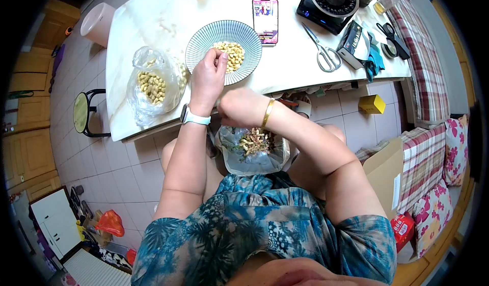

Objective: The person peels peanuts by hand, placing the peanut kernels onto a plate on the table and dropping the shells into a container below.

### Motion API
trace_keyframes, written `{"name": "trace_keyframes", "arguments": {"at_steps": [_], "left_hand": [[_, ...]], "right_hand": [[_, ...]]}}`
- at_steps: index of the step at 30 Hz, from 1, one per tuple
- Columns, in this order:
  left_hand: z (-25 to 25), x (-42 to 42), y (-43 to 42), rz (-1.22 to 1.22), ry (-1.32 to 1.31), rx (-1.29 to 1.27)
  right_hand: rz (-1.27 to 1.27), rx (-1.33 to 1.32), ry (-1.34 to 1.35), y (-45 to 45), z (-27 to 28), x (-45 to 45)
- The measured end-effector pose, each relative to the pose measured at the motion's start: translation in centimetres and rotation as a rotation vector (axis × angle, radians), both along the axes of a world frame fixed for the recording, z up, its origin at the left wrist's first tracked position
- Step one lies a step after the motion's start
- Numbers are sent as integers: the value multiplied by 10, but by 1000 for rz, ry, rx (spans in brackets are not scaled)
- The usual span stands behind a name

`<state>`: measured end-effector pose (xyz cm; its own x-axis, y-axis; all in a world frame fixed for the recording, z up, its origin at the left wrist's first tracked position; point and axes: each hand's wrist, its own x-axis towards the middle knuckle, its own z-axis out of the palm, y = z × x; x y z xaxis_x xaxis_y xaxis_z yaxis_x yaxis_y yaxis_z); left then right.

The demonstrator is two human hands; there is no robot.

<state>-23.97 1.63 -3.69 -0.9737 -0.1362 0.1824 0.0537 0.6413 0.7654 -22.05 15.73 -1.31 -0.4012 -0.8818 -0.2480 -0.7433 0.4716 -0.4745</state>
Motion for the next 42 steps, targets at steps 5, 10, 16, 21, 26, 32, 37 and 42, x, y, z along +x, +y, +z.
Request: {"name": "trace_keyframes", "arguments": {"at_steps": [5, 10, 16, 21, 26, 32, 37, 42], "left_hand": [[-4, -4, -10, 35, 46, 91], [5, -1, -8, 66, 49, 123], [-2, -1, -5, 43, 55, 218], [3, 1, -5, 35, 58, 149], [7, 4, -5, 11, 48, 115], [-3, 2, -4, -26, 94, 98], [-1, 3, -8, -25, 42, 127], [-4, 2, -10, -31, 53, 174]], "right_hand": [[-284, -481, 302, 12, 3, -16], [-393, -409, 466, 19, -4, -26], [-329, -344, 506, 21, -16, -35], [-315, -165, 341, 26, -8, -40], [-538, -612, 309, 23, 10, -45], [-565, -826, 180, 6, -11, -62], [-626, -815, 46, 0, -8, -66], [-675, -796, -94, -1, -9, -71]]}}
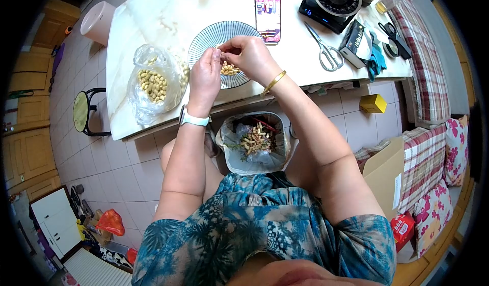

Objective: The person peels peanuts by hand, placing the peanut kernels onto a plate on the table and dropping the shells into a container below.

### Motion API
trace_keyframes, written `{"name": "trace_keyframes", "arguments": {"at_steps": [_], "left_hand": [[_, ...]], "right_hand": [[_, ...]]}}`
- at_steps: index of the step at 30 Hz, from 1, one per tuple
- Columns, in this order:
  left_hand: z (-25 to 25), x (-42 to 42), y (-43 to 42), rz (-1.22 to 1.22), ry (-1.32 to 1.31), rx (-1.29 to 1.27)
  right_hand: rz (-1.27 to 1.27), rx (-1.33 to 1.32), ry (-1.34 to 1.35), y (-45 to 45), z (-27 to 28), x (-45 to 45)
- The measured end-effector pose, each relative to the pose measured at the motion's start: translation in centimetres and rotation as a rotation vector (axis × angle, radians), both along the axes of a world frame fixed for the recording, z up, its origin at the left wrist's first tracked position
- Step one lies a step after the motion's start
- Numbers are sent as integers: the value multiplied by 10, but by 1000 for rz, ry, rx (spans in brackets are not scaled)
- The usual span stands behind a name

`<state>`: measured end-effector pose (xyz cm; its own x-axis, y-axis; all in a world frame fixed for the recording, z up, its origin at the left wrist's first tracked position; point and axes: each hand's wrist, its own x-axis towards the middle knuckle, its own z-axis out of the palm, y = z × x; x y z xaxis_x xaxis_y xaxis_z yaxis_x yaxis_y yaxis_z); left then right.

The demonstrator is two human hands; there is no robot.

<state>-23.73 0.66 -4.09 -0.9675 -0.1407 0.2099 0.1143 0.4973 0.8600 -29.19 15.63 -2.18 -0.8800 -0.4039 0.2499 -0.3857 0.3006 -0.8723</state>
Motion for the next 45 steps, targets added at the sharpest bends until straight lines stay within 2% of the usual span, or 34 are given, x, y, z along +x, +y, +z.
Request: {"name": "trace_keyframes", "arguments": {"at_steps": [2, 5, 9, 11, 12, 14, 15, 16, 18, 21, 23, 31, 33, 37, 39, 40, 42, 43, 45], "left_hand": [[0, 0, 0, 1, 10, 0], [-3, 0, -2, 2, 4, 47], [2, 3, -1, -13, 14, 119], [14, 13, 2, -25, 16, 127], [19, 22, 6, -181, -43, 209], [22, 42, 12, -457, -221, 295], [14, 49, 18, -626, -290, 376], [15, 53, 23, -732, -375, 153], [5, 64, 39, -869, -393, -117], [-27, 80, 49, -878, -350, -525], [-52, 90, 49, -878, -348, -625], [-46, 88, 58, -898, -393, -728], [-39, 90, 59, -796, -339, -549], [-25, 85, 62, -819, -360, -432], [-21, 76, 61, -971, -535, 37], [-17, 72, 58, -971, -534, 37], [-2, 62, 44, -1007, -831, 568], [10, 54, 31, -1002, -845, 602], [25, 48, 12, -823, -768, 873]], "right_hand": [[22, -71, -149, 0, 4, 0], [18, -47, -203, 2, 4, -4], [25, -75, -217, 4, 7, -3], [-42, 10, -98, 6, 9, -3], [-45, 10, -94, 7, 6, -4], [-75, 229, 262, 10, -4, -5], [-80, 231, 260, 11, -5, -4], [-75, 299, 277, 12, -6, -1], [-56, 429, 312, 10, -8, 2], [-51, 452, 326, 10, -13, 2], [-59, 461, 351, 9, -11, 4], [-25, 370, 367, 8, 3, 9], [3, 377, 368, 8, 1, 11], [73, 336, 426, 7, -2, 16], [99, 322, 457, 7, 0, 18], [98, 323, 457, 8, 2, 17], [76, 298, 413, 10, 5, 16], [75, 298, 414, 11, 8, 15], [-42, 274, 322, 13, 13, 13]]}}
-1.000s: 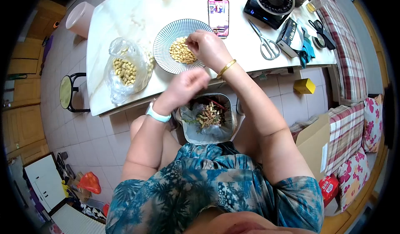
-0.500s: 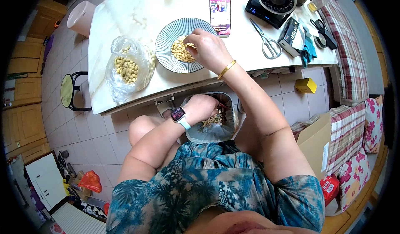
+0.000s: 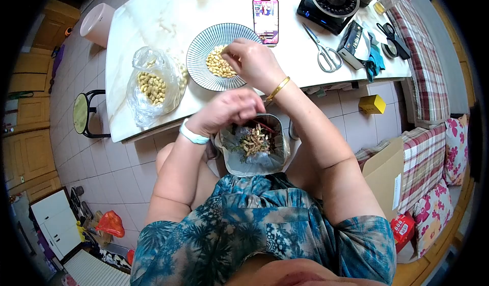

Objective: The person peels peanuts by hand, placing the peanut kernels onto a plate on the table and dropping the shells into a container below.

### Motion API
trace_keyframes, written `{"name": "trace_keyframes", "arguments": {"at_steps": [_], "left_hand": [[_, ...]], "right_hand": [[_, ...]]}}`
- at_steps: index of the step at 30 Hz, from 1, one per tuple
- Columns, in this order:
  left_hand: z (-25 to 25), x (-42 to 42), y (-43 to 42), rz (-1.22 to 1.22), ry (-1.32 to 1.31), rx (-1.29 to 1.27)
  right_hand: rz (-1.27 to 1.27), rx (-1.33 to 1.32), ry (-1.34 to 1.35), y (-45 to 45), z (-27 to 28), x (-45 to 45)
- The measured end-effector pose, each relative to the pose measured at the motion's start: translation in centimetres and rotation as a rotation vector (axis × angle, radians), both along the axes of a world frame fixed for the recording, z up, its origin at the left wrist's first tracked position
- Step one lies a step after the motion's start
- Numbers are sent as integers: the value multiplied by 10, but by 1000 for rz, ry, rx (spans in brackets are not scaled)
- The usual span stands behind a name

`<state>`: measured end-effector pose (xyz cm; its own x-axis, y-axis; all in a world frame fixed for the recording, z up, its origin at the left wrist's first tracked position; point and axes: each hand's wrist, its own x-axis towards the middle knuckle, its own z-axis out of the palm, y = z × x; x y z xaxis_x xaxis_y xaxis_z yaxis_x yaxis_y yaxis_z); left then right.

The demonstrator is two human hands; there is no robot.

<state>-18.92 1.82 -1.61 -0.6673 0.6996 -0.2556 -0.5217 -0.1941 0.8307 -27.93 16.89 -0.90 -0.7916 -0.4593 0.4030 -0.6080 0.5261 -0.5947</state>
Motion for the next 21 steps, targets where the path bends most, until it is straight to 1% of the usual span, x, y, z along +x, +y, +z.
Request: {"name": "trace_keyframes", "arguments": {"at_steps": [1, 3, 4, 5, 7, 8, 9, 11, 12, 15, 16, 17, 19, 21], "left_hand": [[1, -5, -9, 133, -79, 86], [-2, -16, -18, 424, -204, 354], [-3, -23, -23, 474, -228, 528], [-5, -28, -26, 475, -228, 528], [-12, -36, -31, 685, -244, 740], [-23, -40, -36, 657, -202, 818], [-21, -41, -34, 657, -202, 818], [-17, -44, -29, 914, -230, 607], [-17, -47, -30, 814, -199, 690], [-15, -49, -21, 812, -191, 656], [-23, -52, -24, 737, -167, 723], [-25, -52, -23, 737, -168, 723], [-12, -51, -12, 855, -187, 596], [-12, -51, -9, 857, -196, 577]], "right_hand": [[0, 0, 0, 0, 0, -1], [-74, -211, 78, -1, 1, -3], [-86, -250, 99, -2, 3, -1], [-84, -249, 98, -4, 5, 0], [-53, -323, 320, -8, 8, 2], [-22, -313, 355, -11, 7, 4], [-21, -313, 355, -15, 7, 6], [83, -252, 456, -21, 5, 10], [85, -242, 447, -26, 1, 12], [84, -162, 446, -30, -4, 14], [66, -166, 445, -32, -3, 14], [66, -166, 445, -32, -5, 13], [33, -85, 358, -33, -13, 8], [41, -81, 357, -33, -17, 4]]}}
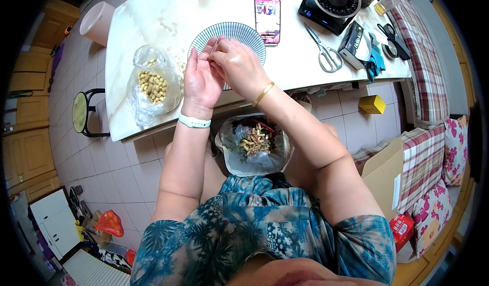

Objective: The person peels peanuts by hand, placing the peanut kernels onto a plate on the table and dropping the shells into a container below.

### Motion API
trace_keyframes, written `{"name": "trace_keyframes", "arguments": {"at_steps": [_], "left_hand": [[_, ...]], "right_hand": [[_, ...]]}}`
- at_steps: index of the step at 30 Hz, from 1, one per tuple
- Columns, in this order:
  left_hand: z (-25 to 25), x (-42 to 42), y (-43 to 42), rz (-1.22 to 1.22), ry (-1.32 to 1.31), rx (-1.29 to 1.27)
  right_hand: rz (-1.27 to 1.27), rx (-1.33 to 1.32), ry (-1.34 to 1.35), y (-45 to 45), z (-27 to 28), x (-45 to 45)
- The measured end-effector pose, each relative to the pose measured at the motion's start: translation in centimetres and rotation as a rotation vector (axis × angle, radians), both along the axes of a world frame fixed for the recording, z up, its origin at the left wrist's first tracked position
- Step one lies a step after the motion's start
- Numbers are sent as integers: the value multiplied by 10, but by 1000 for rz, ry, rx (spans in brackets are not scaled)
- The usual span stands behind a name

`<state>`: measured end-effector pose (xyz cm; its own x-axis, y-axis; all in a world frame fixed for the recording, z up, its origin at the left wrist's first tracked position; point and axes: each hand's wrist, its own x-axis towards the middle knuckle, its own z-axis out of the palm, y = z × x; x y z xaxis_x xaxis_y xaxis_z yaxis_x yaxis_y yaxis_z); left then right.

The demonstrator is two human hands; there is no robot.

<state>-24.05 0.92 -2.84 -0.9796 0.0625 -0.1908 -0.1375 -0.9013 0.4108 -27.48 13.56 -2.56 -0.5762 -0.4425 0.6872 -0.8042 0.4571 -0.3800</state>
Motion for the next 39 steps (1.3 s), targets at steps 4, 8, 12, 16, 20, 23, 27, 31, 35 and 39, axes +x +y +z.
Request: {"name": "trace_keyframes", "arguments": {"at_steps": [4, 8, 12, 16, 20, 23, 27, 31, 35, 39], "left_hand": [[0, -1, 3, -4, -11, -23], [4, 0, 4, 6, -9, -25], [5, 1, 5, -18, 10, -43], [5, 2, 6, -28, 34, -56], [7, 3, 5, -24, 50, -43], [7, 4, 3, -36, 60, -36], [3, 3, -1, -18, 58, -3], [1, 9, -4, 40, 61, -27], [8, 24, 6, 128, -18, -266], [12, 46, 4, -178, 85, -728]], "right_hand": [[32, 25, -20, 4, 3, 0], [33, 32, -53, 4, 2, 0], [3, 51, -88, 6, 5, 1], [9, 42, -81, 7, 6, 1], [31, 17, -68, 7, 6, 1], [39, 27, -105, 7, 6, 0], [57, -47, -132, 8, 8, -3], [144, -384, -519, 12, 14, -7], [311, -650, -897, 25, 15, -20], [357, -718, -984, 34, 24, -22]]}}
